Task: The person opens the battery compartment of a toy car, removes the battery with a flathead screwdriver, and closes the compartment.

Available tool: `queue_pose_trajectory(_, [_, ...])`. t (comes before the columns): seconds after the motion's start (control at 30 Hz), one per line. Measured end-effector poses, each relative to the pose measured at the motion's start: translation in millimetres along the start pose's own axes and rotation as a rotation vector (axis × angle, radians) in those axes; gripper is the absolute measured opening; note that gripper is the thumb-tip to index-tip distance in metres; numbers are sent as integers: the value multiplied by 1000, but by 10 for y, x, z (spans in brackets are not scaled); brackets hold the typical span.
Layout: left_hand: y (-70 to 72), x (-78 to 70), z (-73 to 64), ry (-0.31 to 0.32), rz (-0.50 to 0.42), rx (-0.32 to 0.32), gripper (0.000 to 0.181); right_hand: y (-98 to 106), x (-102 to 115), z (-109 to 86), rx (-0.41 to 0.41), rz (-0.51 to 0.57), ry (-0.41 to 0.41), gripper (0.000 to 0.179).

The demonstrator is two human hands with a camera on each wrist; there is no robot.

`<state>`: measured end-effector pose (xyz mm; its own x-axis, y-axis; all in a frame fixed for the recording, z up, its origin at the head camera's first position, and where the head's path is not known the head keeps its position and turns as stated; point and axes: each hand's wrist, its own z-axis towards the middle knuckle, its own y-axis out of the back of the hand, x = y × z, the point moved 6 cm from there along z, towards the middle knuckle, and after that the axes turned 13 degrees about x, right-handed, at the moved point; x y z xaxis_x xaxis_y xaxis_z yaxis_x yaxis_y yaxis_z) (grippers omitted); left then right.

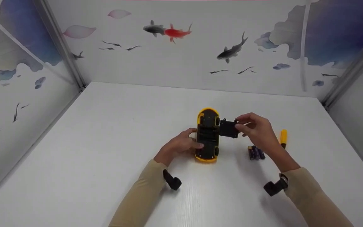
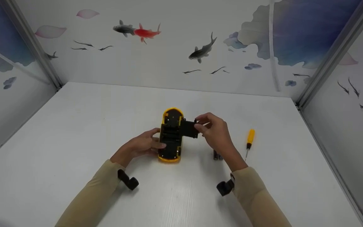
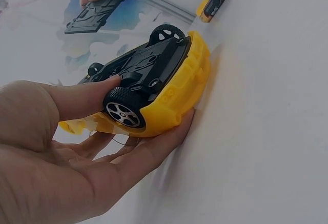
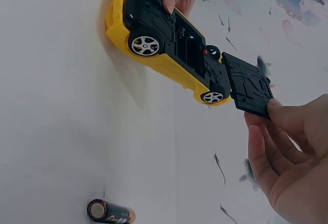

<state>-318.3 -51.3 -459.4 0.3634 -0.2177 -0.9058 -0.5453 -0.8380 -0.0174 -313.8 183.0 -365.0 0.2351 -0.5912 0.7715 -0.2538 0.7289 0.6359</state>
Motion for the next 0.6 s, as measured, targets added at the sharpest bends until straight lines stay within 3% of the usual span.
queue_pose_trajectory(0.27, [-5, -9, 33, -4, 7, -2, 75, -117, 145, 45, 7, 18, 33, 24])
queue_pose_trajectory(0.6, [0, -2, 29, 26, 13, -22, 75, -368, 193, 179, 74, 42, 48, 21])
